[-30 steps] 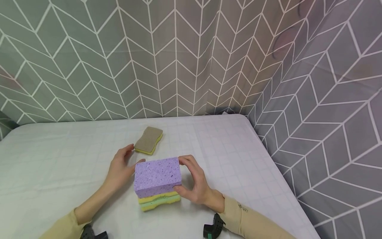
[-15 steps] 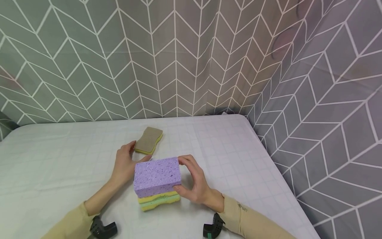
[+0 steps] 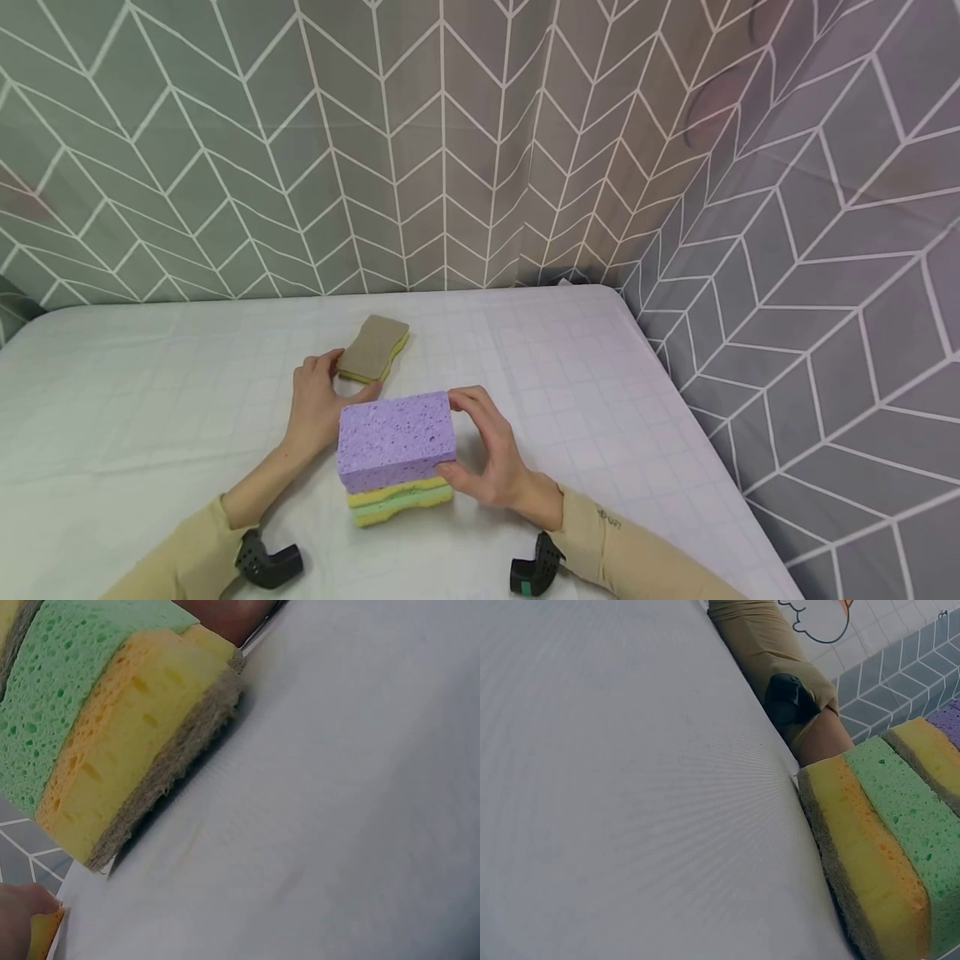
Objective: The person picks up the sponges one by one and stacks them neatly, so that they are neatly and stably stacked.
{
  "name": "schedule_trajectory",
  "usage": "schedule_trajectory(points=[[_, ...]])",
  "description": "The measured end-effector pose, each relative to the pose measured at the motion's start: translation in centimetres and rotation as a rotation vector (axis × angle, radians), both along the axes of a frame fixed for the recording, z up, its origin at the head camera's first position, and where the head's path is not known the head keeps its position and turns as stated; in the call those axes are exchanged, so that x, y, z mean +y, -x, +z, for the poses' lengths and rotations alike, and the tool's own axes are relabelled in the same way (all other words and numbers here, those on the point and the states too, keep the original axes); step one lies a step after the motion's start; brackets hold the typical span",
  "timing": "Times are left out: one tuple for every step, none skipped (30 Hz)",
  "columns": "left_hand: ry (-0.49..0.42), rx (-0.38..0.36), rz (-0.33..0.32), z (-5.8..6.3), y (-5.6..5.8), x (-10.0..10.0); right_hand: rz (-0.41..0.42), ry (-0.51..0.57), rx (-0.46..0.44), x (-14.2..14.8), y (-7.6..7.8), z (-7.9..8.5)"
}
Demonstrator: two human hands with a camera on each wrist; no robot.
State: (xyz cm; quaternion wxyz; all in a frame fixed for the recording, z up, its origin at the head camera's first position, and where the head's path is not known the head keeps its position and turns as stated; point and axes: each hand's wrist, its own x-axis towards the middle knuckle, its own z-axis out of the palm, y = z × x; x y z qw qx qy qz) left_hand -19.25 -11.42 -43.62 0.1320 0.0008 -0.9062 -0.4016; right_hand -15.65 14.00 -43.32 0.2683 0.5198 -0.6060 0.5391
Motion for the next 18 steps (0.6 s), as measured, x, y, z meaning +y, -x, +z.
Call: schedule_trajectory(points=[[0.001, -0.001, 0.001, 0.0, 0.03, -0.02, 0.001, 0.001, 0.0, -0.01, 0.05, 0.0], [0.002, -0.004, 0.002, 0.0, 0.05, -0.04, 0.001, 0.002, 0.001, -0.01, 0.09, 0.0], [0.004, -0.007, 0.003, -0.01, 0.06, -0.05, 0.002, 0.004, 0.001, -0.01, 0.11, -0.01], [0.004, -0.011, 0.004, -0.02, 0.06, -0.06, 0.002, 0.005, 0.003, 0.0, 0.13, -0.02], [0.003, -0.014, 0.004, -0.04, 0.05, -0.06, 0.002, 0.007, 0.004, 0.0, 0.13, -0.04], [0.005, -0.018, 0.004, -0.07, 0.03, -0.07, 0.003, 0.007, 0.005, 0.01, 0.11, -0.06], [0.004, -0.02, 0.005, -0.07, 0.0, -0.07, 0.004, 0.006, 0.007, 0.01, 0.09, -0.05], [0.003, -0.022, 0.005, -0.05, -0.04, -0.07, 0.005, 0.005, 0.008, 0.02, 0.07, -0.04], [0.002, -0.02, 0.006, -0.05, -0.07, -0.07, 0.006, 0.002, 0.007, 0.01, 0.04, -0.03], [0.0, -0.016, 0.007, -0.05, -0.08, -0.07, 0.005, 0.001, 0.008, 0.01, 0.03, -0.02], [0.0, -0.012, 0.008, -0.07, -0.08, -0.07, 0.005, -0.001, 0.007, 0.01, 0.01, -0.01], [0.002, -0.008, 0.009, -0.09, -0.07, -0.06, 0.003, 0.0, 0.007, 0.01, 0.01, 0.0], [0.003, -0.004, 0.01, -0.09, -0.05, -0.05, 0.002, 0.001, 0.009, 0.01, 0.01, 0.02], [0.003, 0.0, 0.011, -0.12, -0.01, -0.06, 0.002, 0.003, 0.01, 0.01, 0.02, 0.02], [0.005, 0.004, 0.012, -0.14, 0.04, -0.06, 0.001, 0.004, 0.011, 0.02, 0.03, 0.03], [0.007, 0.006, 0.012, -0.16, 0.08, -0.06, 0.001, 0.006, 0.012, 0.02, 0.05, 0.03], [0.009, 0.006, 0.012, -0.16, 0.11, -0.07, 0.002, 0.006, 0.013, 0.02, 0.07, 0.03], [0.01, 0.008, 0.015, -0.15, 0.13, -0.08, 0.004, 0.006, 0.013, 0.02, 0.09, 0.02]])
